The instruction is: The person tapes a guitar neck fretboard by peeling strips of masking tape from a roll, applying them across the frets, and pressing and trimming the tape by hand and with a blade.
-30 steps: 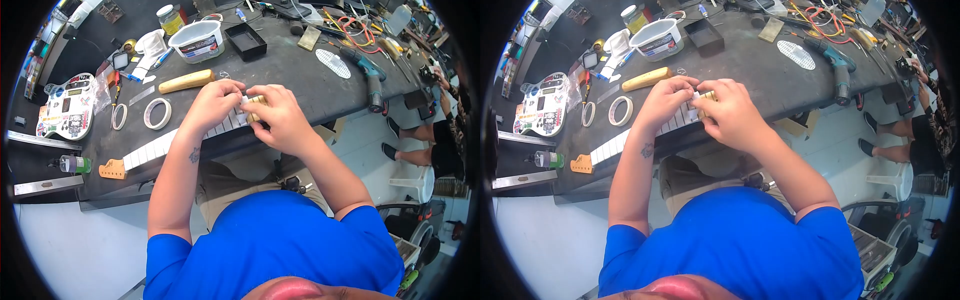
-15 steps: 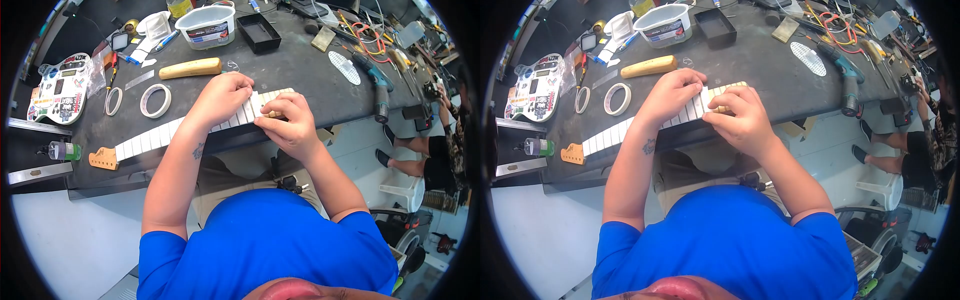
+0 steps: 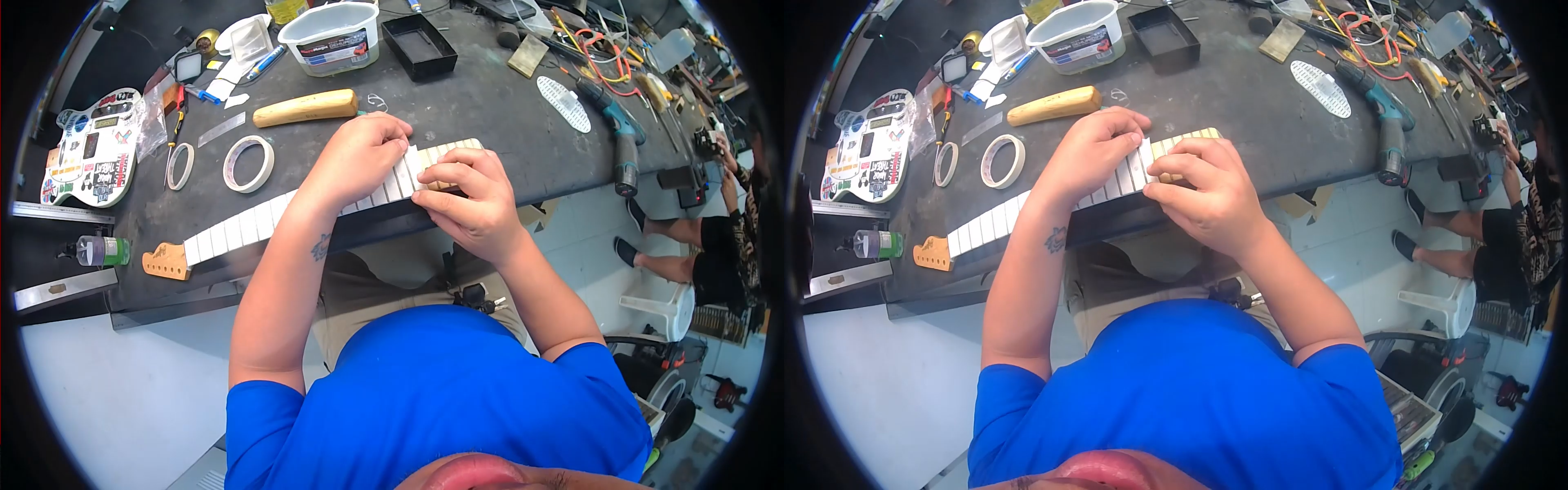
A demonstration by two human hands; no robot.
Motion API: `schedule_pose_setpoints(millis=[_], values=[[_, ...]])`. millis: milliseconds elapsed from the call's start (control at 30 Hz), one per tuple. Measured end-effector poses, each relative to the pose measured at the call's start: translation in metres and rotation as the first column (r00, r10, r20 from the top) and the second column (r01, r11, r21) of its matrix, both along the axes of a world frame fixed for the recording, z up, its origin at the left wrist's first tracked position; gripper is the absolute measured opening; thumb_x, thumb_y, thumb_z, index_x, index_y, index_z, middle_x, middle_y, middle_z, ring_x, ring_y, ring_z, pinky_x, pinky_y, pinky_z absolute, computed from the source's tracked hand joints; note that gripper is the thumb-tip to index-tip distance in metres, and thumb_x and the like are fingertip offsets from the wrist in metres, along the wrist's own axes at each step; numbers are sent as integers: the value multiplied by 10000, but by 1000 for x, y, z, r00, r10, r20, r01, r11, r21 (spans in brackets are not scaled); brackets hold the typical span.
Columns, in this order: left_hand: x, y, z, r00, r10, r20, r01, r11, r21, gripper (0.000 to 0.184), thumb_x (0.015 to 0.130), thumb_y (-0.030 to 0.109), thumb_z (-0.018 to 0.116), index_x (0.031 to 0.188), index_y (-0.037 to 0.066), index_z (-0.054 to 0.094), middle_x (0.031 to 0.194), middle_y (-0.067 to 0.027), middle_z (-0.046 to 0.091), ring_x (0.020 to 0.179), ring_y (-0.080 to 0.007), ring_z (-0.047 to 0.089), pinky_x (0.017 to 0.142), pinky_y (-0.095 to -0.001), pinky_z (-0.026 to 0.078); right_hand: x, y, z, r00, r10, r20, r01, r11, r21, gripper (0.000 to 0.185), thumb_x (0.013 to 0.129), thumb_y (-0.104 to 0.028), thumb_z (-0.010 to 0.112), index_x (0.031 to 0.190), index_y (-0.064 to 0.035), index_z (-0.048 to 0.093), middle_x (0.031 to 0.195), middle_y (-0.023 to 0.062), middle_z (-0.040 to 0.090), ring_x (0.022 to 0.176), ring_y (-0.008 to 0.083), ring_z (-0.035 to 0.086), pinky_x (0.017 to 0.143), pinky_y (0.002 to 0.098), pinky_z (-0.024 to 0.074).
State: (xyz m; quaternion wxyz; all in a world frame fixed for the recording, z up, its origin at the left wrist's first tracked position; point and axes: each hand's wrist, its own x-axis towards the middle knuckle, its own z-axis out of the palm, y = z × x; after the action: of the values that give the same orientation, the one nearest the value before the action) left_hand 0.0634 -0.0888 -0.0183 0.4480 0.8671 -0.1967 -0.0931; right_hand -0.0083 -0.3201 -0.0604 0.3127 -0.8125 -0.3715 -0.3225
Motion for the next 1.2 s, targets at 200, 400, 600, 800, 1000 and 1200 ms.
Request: schedule_pose_setpoints(millis=[200, 400, 600, 800, 1000, 1200], values=[[0, 0, -1, 1000, 2, -22, -2, 1000, -9, 202, 1082, 111, 701, 1046, -71, 780, 1376, -139, 784, 1182, -240, 733, 1028, -386, 570, -1, 2, 2, 1000, -6, 12, 6, 999, 32, 296, 727, -78, 906, 993, -183, 832, 1286, -28, 801, 1211, 280, 700, 958, 454, 568], [-1, 0, -1, 1000, 4, -7, -4, 1000, 2, 193, 1087, 108, 700, 1042, -64, 775, 1378, -140, 783, 1188, -240, 732, 1027, -385, 569, -1, 1, 1, 1000, 1, 7, -2, 1000, 27, 286, 728, -77, 906, 985, -177, 831, 1255, -27, 797, 1186, 283, 699, 948, 454, 575], [0, 1, -3, 1000, -12, 26, 11, 1000, 19, 195, 1084, 113, 702, 1045, -63, 777, 1380, -138, 782, 1188, -238, 730, 1026, -386, 569, -3, 2, -1, 1000, -4, 3, 4, 998, 57, 290, 723, -67, 907, 982, -171, 827, 1188, -20, 783, 1154, 277, 700, 939, 455, 579], [-1, 1, -1, 1000, -11, 23, 11, 1000, 7, 197, 1082, 115, 701, 1052, -63, 780, 1373, -144, 783, 1188, -246, 730, 1029, -391, 569, 0, 2, -4, 1000, 10, 13, -11, 997, 80, 298, 716, -57, 911, 982, -150, 813, 1161, -23, 783, 1112, 269, 707, 916, 445, 581], [0, 2, -3, 999, -21, 36, 21, 1000, 8, 202, 1082, 116, 699, 1053, -66, 779, 1373, -155, 782, 1191, -250, 730, 1032, -394, 569, -1, 2, -3, 1000, 2, 31, -3, 999, 38, 285, 726, -63, 898, 984, -146, 811, 1175, -37, 791, 1108, 262, 709, 899, 441, 578], [-1, 1, -2, 999, -15, 42, 14, 1000, 23, 201, 1093, 109, 690, 1056, -68, 775, 1370, -152, 784, 1192, -263, 732, 1038, -402, 567, 0, 2, 0, 999, 11, 39, -12, 1000, 15, 280, 703, -73, 887, 959, -144, 800, 1158, -48, 811, 1101, 252, 715, 900, 438, 577]])
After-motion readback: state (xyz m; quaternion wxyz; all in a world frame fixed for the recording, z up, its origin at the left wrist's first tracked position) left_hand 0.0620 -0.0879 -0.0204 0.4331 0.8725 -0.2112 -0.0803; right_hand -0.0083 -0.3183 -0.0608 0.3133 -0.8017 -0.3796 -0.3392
